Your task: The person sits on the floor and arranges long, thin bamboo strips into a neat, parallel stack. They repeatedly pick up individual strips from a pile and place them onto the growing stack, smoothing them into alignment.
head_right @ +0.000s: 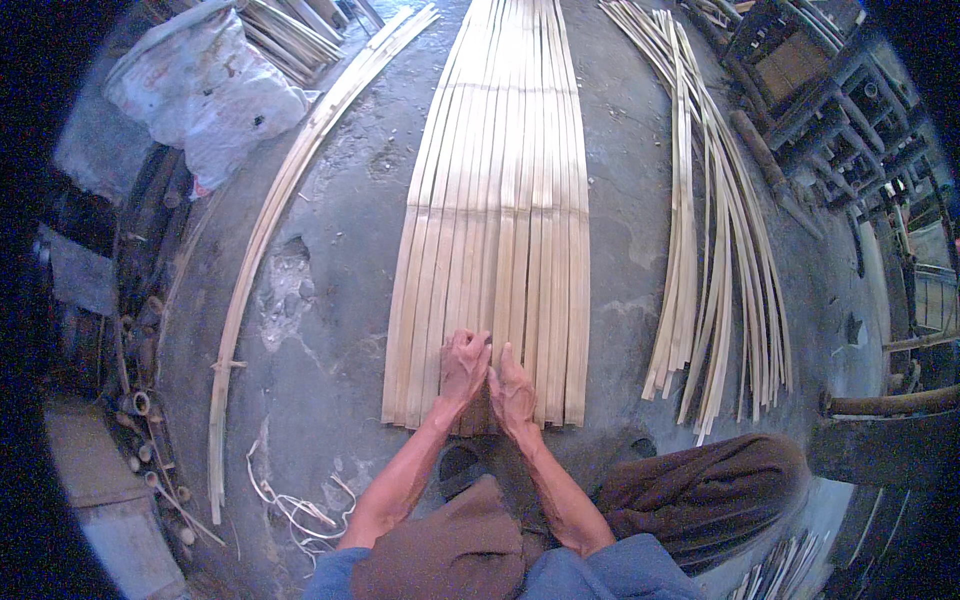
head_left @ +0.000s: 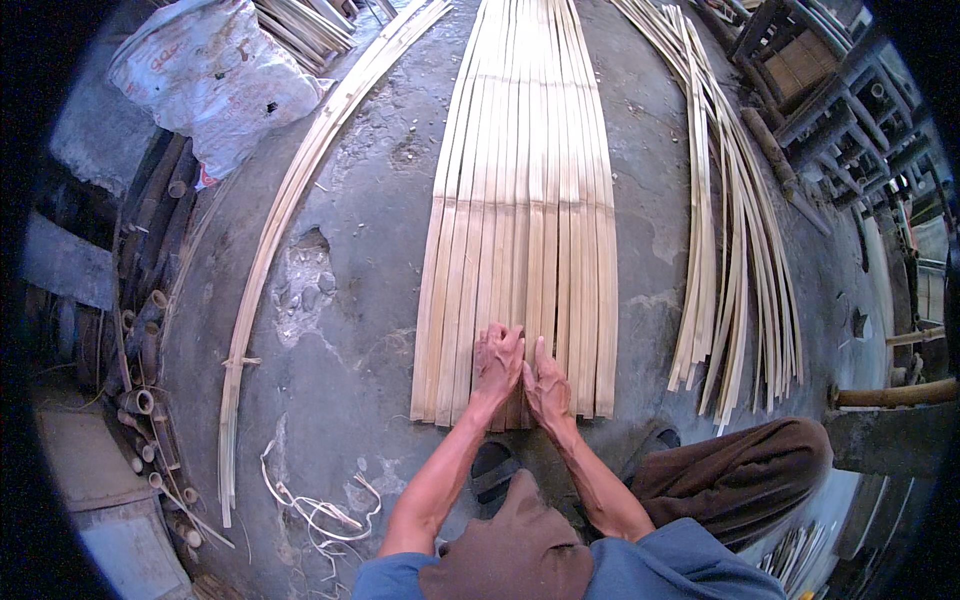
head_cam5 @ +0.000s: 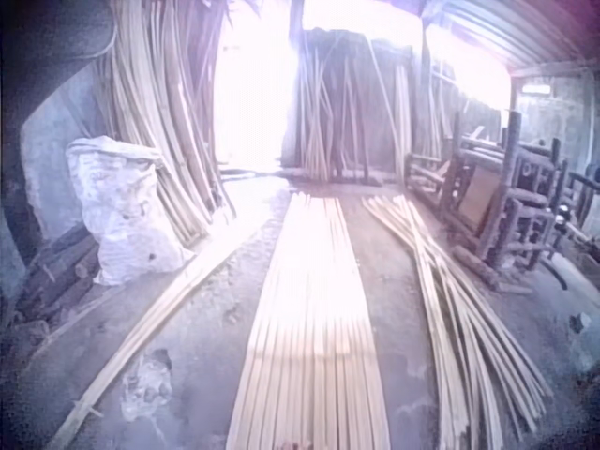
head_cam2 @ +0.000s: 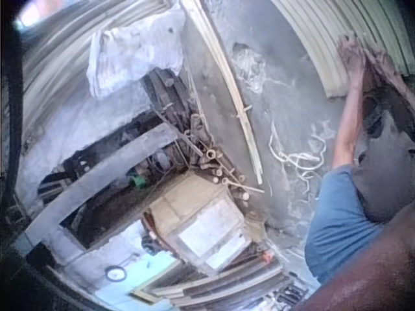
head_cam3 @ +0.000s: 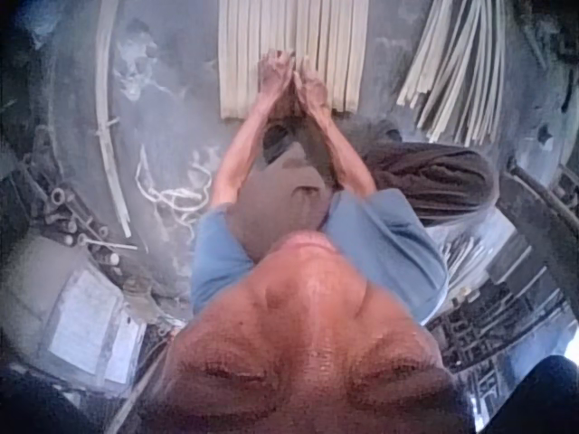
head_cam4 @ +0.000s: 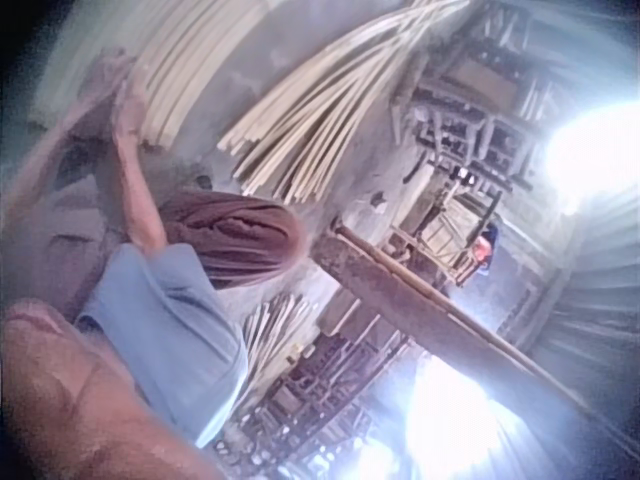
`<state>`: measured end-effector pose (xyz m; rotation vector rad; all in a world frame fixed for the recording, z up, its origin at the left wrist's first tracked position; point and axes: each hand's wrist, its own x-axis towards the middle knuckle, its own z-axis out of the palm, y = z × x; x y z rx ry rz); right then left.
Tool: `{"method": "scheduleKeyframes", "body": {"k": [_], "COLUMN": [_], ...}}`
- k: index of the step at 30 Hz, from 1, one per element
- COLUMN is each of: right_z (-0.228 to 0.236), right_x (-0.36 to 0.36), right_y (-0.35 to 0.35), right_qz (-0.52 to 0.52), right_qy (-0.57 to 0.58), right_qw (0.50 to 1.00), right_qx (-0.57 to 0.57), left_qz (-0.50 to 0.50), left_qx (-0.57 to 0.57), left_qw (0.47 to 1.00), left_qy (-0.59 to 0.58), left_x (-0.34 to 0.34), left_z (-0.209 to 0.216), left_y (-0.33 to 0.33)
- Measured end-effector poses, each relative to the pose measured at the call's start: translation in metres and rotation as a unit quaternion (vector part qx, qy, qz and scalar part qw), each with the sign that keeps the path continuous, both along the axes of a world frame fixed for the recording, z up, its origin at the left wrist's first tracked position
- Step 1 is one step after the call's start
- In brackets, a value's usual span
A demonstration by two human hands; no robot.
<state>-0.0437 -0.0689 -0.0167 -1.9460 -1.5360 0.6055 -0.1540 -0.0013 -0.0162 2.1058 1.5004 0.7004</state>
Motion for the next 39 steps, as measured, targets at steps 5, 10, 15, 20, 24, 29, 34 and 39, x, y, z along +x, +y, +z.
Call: {"method": "scheduleKeyframes", "body": {"k": [5, 10, 15, 20, 24, 29, 34, 39], "right_z": [0.0, 0.023, 0.016, 0.032, 0.025, 0.017, 0.016, 0.021], "right_x": [-0.001, -0.003, -0.002, 0.002, 0.008, 0.006, 0.007, 0.015], "right_y": [-0.004, -0.001, -0.002, -0.004, -0.008, -0.008, -0.006, -0.008], "right_qz": [-0.005, -0.012, -0.062, -0.092, -0.093, -0.089, -0.067, -0.073], "right_qy": [0.003, 0.004, 0.056, 0.058, 0.053, 0.032, 0.001, 0.051], "right_qw": [1.0, 0.993, 0.996, 0.993, 0.993, 0.995, 0.995, 0.996], "right_qx": [0.021, -0.117, -0.038, -0.037, -0.056, 0.028, 0.074, -0.003], "left_qz": [0.044, 0.061, 0.096, 0.094, 0.071, 0.053, 0.042, 0.013], "left_qx": [-0.011, -0.113, -0.263, -0.232, -0.237, -0.124, -0.191, -0.105], "left_qw": [0.997, 0.987, 0.953, 0.946, 0.947, 0.967, 0.963, 0.984], "left_qy": [-0.067, -0.099, -0.112, -0.206, -0.205, -0.218, -0.187, -0.145], "left_x": [0.018, 0.025, 0.026, 0.04, 0.051, 0.053, 0.05, 0.059], "left_z": [-0.015, -0.008, -0.016, -0.005, -0.008, -0.014, -0.004, -0.004], "left_y": [0.006, 0.015, 0.032, 0.024, 0.019, 0.014, 0.023, 0.013]}}
